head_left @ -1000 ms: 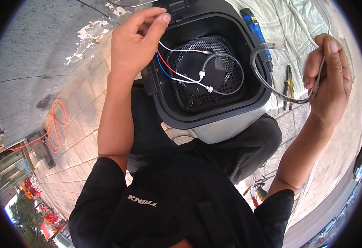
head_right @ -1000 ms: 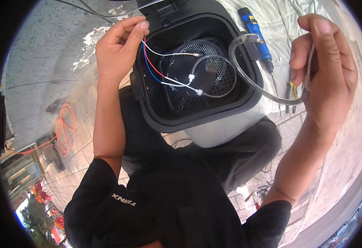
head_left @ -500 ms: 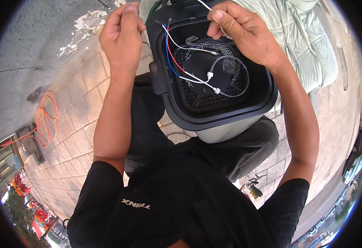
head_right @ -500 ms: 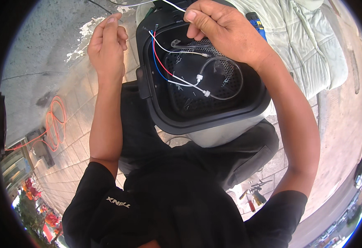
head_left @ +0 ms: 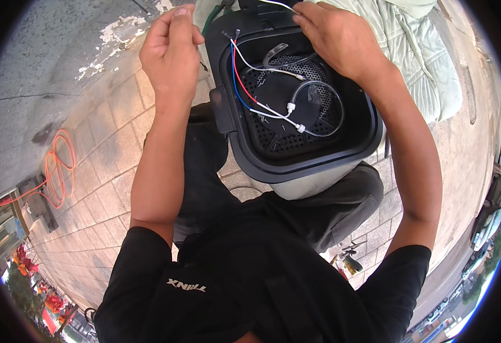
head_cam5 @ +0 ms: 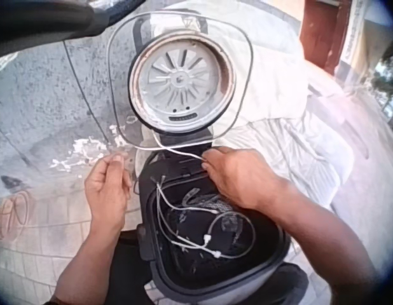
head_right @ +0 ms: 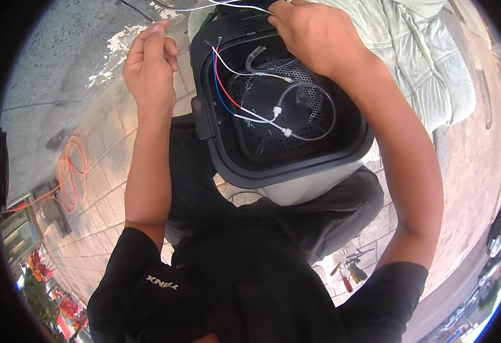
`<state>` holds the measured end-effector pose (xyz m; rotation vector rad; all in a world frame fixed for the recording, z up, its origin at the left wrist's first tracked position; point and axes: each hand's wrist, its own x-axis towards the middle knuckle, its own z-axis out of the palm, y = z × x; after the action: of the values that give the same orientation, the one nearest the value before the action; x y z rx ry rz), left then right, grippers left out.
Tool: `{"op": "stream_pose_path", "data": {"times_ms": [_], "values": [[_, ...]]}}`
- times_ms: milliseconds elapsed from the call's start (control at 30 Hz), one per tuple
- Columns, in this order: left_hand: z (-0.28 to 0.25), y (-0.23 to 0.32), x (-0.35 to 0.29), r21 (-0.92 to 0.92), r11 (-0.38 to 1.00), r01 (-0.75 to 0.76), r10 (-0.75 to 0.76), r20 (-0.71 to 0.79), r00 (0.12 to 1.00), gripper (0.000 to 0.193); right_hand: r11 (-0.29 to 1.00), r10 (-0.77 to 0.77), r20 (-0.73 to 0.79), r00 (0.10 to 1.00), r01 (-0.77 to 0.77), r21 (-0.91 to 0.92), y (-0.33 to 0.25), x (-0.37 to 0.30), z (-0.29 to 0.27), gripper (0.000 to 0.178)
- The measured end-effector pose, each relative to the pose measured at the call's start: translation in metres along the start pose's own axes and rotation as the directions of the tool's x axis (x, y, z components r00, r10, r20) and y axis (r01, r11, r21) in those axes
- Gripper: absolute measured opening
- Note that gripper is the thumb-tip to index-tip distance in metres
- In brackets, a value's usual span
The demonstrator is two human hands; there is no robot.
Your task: The person repairs a small washing machine by connecting multiple colored wires to a circuit board and motor assembly. They use pliers to strip wire ends and a screwdriver to tighten connections, then reassemble the top lid and internal basket components.
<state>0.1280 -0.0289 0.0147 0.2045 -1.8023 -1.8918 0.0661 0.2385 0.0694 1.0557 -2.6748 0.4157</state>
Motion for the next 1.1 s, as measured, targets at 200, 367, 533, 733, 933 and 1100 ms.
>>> {"op": "stream_pose_path", "data": {"times_ms": [200,367,533,733,933,1100], "values": [[0.005,0.004,-0.002,0.0,1.0,0.011,-0.011,-0.022,1.0,0.027,0.983,0.13,-0.134,0.982,-0.11,0.148,-0.012,-0.021,-0.005,0.024],[0.002,0.0,-0.001,-0.022,1.0,0.005,-0.005,-0.016,1.0,0.028,0.982,0.069,0.732,0.678,-0.176,0.071,-0.045,-0.043,-0.009,0.025],[0.002,-0.001,-0.001,-0.034,0.999,-0.006,0.006,-0.013,1.0,0.028,0.985,0.131,0.877,0.463,-0.164,-0.06,-0.051,-0.053,0.004,0.034],[0.004,0.003,-0.003,-0.037,0.999,-0.005,0.005,-0.014,1.0,0.028,0.988,0.117,0.847,0.519,-0.147,-0.046,-0.044,-0.071,0.026,0.028],[0.007,0.002,-0.005,-0.041,0.999,-0.011,0.011,0.0,1.0,0.029,0.965,0.054,0.823,0.565,-0.242,0.103,-0.048,-0.069,-0.011,0.026],[0.007,0.007,-0.009,-0.061,0.998,-0.024,0.023,-0.015,1.0,0.029,0.864,0.126,0.615,0.778,-0.391,0.317,-0.048,-0.08,-0.049,0.016]]}}
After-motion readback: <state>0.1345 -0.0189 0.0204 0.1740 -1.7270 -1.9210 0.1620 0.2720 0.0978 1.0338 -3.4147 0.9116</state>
